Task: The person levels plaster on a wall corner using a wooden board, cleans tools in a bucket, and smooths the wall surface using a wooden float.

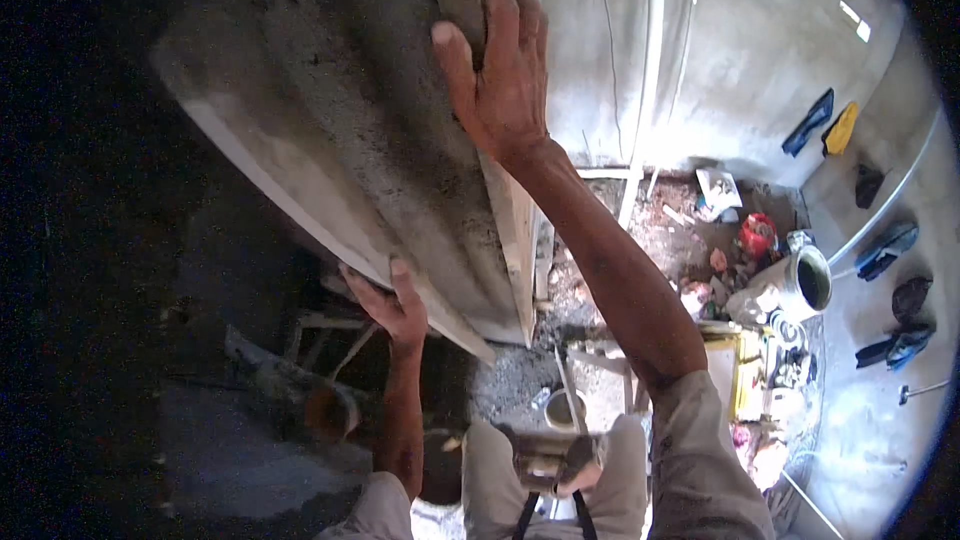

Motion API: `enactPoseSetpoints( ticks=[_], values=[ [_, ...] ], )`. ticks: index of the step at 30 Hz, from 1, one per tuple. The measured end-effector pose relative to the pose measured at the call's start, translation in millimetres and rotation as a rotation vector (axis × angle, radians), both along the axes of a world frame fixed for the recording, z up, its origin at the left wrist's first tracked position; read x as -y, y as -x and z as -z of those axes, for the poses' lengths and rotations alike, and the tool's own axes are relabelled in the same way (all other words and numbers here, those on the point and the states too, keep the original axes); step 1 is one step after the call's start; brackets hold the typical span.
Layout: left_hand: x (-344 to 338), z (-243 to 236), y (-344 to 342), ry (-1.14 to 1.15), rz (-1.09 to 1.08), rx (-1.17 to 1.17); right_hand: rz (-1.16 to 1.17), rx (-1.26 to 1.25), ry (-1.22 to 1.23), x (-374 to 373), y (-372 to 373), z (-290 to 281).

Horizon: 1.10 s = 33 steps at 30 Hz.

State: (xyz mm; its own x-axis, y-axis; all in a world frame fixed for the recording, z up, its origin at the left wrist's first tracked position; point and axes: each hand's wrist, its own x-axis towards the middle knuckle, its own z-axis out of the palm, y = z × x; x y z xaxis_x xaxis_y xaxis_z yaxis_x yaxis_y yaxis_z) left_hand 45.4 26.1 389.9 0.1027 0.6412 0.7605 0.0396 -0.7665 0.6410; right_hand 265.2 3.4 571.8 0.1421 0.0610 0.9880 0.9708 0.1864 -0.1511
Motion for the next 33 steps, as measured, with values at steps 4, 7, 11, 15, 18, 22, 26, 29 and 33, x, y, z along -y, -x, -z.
enactPoseSetpoints(
  ticks=[4, 7, 11, 15, 18, 22, 26, 29, 33],
  values=[
    [-29, 122, -18, 0.068, -0.052, -0.091, -0.051, -0.03, -0.05, -4, 12, 2],
    [-44, 196, -46, -0.127, -0.181, -0.072, -0.061, 0.051, -0.085, 3, 20, 5],
    [-59, 285, -67, -0.206, -0.282, -0.084, 0.042, 0.054, -0.105, -11, 12, 13],
    [-63, 307, -78, -0.074, -0.124, -0.056, 0.029, 0.027, -0.089, -13, 1, 13],
    [-64, 318, -80, -0.126, -0.304, -0.1, -0.321, 0.13, -0.052, -14, 17, 8],
    [-65, 317, -80, -0.068, -0.072, 0.002, -0.269, 0.105, -0.105, -15, 11, 9],
    [-73, 328, -79, -0.151, -0.084, -0.024, -0.22, 0.089, -0.094, -10, 14, 8],
    [-69, 328, -85, -0.165, -0.134, -0.055, -0.032, -0.026, -0.091, -7, 20, 16],
    [-65, 326, -83, -0.071, -0.125, -0.086, -0.01, 0.038, -0.085, -10, 12, 14]
  ],
)
